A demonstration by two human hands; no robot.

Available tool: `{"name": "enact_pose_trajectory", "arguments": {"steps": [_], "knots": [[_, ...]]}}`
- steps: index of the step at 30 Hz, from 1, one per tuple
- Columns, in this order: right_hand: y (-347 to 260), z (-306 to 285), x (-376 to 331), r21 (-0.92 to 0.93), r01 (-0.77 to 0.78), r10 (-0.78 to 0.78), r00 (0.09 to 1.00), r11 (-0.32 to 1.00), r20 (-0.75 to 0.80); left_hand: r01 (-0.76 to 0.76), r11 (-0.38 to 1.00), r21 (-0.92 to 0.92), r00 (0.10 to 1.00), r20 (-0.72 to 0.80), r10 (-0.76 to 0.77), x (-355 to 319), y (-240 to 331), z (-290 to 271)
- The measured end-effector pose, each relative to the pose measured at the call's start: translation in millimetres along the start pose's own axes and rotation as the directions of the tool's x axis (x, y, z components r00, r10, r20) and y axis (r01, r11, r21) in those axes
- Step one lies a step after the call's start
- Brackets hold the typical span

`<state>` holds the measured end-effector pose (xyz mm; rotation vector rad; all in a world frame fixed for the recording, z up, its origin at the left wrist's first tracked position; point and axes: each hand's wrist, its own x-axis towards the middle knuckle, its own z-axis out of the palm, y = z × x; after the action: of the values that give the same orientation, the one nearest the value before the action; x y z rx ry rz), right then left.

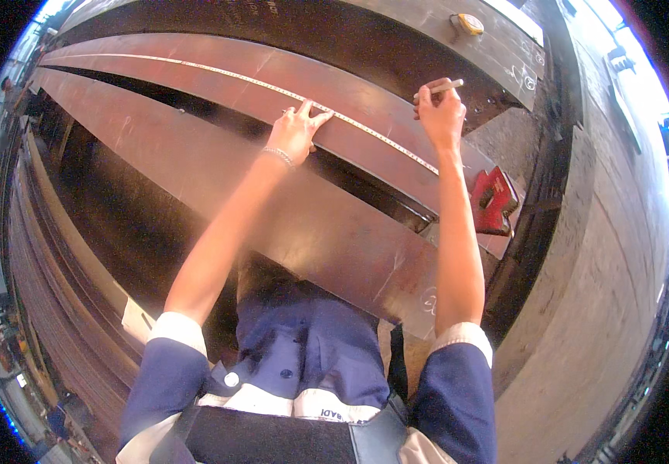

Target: The person measures and marks long metal beams with a tape measure and chalk in a workshop. They repeatedly extend the tape, align it along the beam, and make chalk marks at measured intervals.

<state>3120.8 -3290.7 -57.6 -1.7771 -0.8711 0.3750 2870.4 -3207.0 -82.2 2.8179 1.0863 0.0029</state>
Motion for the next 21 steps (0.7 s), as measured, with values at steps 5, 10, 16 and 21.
{"name": "enact_pose_trajectory", "arguments": {"steps": [5, 10, 16, 21], "knots": [[4.4, 2.9, -1.3, 0.240, -0.214, 0.179, 0.971, 0.947, 0.159, -0.018, 1.000, 0.014, 1.000, 0.006, 0.018, 4.6, 0.8, -1.6], [-1.5, 16.1, -2.8, 0.279, -0.265, 0.220, 0.958, 0.923, 0.185, -0.052, 0.998, 0.048, 0.998, -0.018, 0.053, 6.1, -4.6, 2.4], [-26.2, -7.8, 8.4, 0.262, -0.177, 0.150, 0.981, 0.949, 0.121, -0.139, 0.989, -0.059, 0.990, 0.018, 0.141, -2.6, -24.5, -28.0], [-56.1, -40.0, -12.4, 0.217, -0.128, 0.144, 0.988, 0.968, -0.056, -0.251, 0.949, -0.192, 0.965, -0.128, 0.230, -2.1, -102.6, -36.8]]}}
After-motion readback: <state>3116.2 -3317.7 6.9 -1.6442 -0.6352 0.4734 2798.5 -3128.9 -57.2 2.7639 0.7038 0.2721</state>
